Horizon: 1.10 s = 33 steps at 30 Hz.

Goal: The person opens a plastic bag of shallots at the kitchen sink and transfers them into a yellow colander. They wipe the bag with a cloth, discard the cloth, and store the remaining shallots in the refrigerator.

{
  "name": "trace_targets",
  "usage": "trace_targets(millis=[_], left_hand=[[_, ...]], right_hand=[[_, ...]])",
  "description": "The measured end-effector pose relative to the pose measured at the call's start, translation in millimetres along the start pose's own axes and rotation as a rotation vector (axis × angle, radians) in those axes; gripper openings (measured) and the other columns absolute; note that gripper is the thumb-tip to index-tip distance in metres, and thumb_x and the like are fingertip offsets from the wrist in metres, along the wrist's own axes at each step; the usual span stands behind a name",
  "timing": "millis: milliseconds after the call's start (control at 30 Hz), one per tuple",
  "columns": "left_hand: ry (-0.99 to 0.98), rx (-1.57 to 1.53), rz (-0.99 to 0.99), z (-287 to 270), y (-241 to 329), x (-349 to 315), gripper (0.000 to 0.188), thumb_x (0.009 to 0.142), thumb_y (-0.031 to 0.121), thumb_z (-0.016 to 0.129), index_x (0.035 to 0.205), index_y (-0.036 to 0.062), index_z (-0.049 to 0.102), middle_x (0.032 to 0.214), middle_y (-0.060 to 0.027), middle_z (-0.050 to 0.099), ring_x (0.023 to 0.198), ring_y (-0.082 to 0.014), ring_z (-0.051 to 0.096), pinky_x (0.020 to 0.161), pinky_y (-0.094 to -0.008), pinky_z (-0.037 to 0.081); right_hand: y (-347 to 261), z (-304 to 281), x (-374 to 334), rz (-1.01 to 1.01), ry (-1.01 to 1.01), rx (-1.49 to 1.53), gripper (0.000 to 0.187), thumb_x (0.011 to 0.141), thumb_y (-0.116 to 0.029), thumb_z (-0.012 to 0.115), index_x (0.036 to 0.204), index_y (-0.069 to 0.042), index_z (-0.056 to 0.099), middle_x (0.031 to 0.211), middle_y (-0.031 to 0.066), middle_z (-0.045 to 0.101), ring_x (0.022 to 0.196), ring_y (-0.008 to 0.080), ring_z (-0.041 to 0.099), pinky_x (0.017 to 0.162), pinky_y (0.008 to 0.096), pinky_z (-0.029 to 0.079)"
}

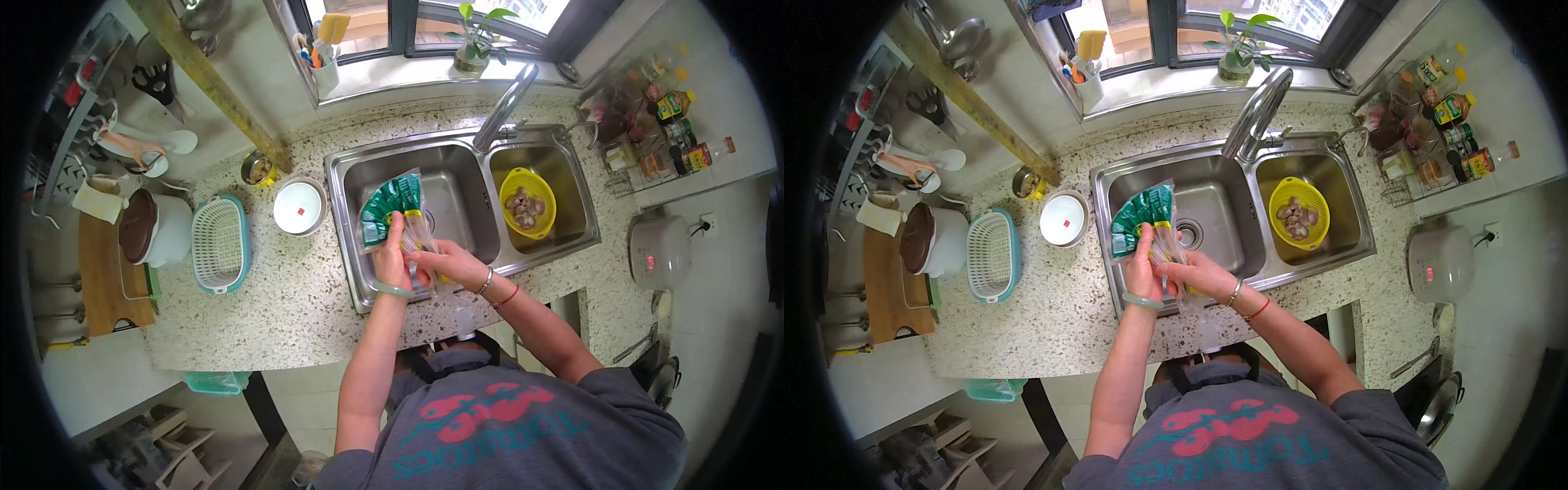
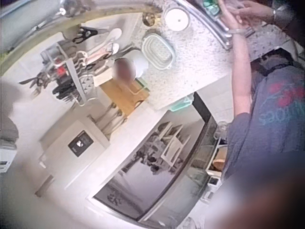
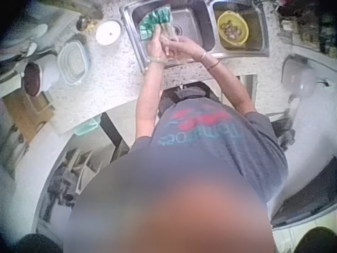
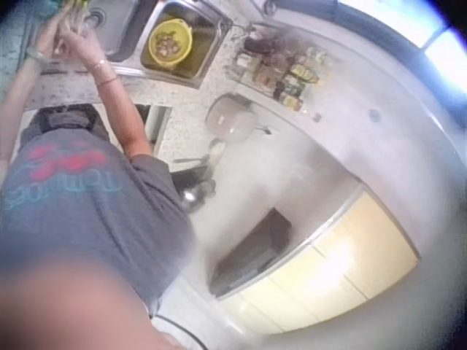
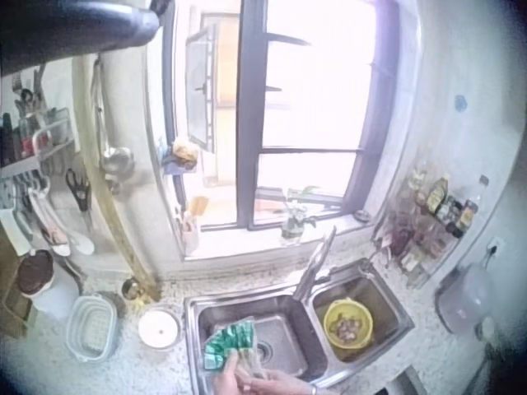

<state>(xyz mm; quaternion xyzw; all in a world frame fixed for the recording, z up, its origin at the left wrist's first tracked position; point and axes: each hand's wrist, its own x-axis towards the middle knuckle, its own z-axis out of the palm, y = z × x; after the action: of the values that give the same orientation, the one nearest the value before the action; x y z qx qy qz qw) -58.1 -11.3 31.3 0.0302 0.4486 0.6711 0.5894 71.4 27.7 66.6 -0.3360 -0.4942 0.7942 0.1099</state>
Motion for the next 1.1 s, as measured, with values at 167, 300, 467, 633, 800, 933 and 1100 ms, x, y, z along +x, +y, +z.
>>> trace_targets(millis=[167,300,467,633,800,933,1100], left_hand=[[-0.321,-0.257,-0.292,16,-6,-26,0.065,0.09,0.052,0.052,0.132,0.0021,0.047,0.133,-0.0162,0.05,0.112,-0.0201,0.055,0.089,-0.0362,0.049],[-0.243,-0.068,-0.219,10,-20,-27,0.05,0.09,0.035,0.059,0.127,0.0019,0.052,0.125,-0.0142,0.057,0.106,-0.0213,0.059,0.084,-0.0362,0.051],[-0.12,-0.047,-0.012,33,-22,-37,0.038,0.09,0.018,0.062,0.123,0.0015,0.054,0.118,-0.0113,0.061,0.105,-0.0202,0.059,0.086,-0.0373,0.05],[-0.014,-0.255,0.013,22,-23,-30,0.027,0.091,0.016,0.061,0.115,0.005,0.058,0.11,-0.0096,0.064,0.084,-0.0151,0.06,0.07,-0.0305,0.052],[0.013,-0.278,-0.021,8,9,-31,0.029,0.094,0.022,0.056,0.12,0.0106,0.054,0.114,-0.0081,0.063,0.068,-0.0062,0.055,0.061,-0.0214,0.048],[0.025,-0.391,-0.006,-10,42,-48,0.028,0.093,0.021,0.057,0.119,0.0118,0.054,0.113,-0.0074,0.063,0.062,-0.0059,0.052,0.056,-0.0214,0.046],[0.066,-0.448,0.116,-33,98,-55,0.028,0.091,0.018,0.061,0.117,0.0107,0.057,0.111,-0.0061,0.064,0.064,-0.0063,0.051,0.058,-0.0213,0.044]], right_hand=[[1,-12,-13,0.096,-0.166,0.146,0.034,0.095,-0.032,0.05,0.095,0.0,0.058,0.071,0.0075,0.061,0.055,0.0173,0.06,0.046,0.0301,0.049],[5,-31,-26,0.171,-0.278,0.153,0.036,0.097,-0.033,0.047,0.1,0.001,0.059,0.076,0.0093,0.064,0.058,0.0177,0.062,0.047,0.0298,0.052],[6,-50,-45,0.26,-0.228,0.012,0.041,0.097,-0.037,0.045,0.107,0.0,0.059,0.084,0.0097,0.066,0.061,0.0166,0.064,0.052,0.0297,0.055],[10,-69,-42,0.14,-0.142,-0.18,0.036,0.092,-0.028,0.058,0.116,-0.001,0.058,0.098,0.0094,0.066,0.077,0.0132,0.064,0.059,0.0264,0.055],[26,-113,-9,-0.069,0.334,-0.247,0.029,0.088,-0.014,0.057,0.114,-0.003,0.06,0.104,0.0026,0.065,0.082,0.0102,0.061,0.066,0.0242,0.048],[-43,-32,25,-0.285,0.319,-0.054,0.02,0.092,-0.015,0.055,0.106,-0.003,0.064,0.098,0.0028,0.067,0.084,0.0095,0.061,0.071,0.0212,0.047],[-97,77,87,-0.667,0.229,-0.256,0.019,0.091,-0.012,0.056,0.101,-0.001,0.068,0.094,0.0045,0.068,0.082,0.0096,0.06,0.073,0.023,0.047]])
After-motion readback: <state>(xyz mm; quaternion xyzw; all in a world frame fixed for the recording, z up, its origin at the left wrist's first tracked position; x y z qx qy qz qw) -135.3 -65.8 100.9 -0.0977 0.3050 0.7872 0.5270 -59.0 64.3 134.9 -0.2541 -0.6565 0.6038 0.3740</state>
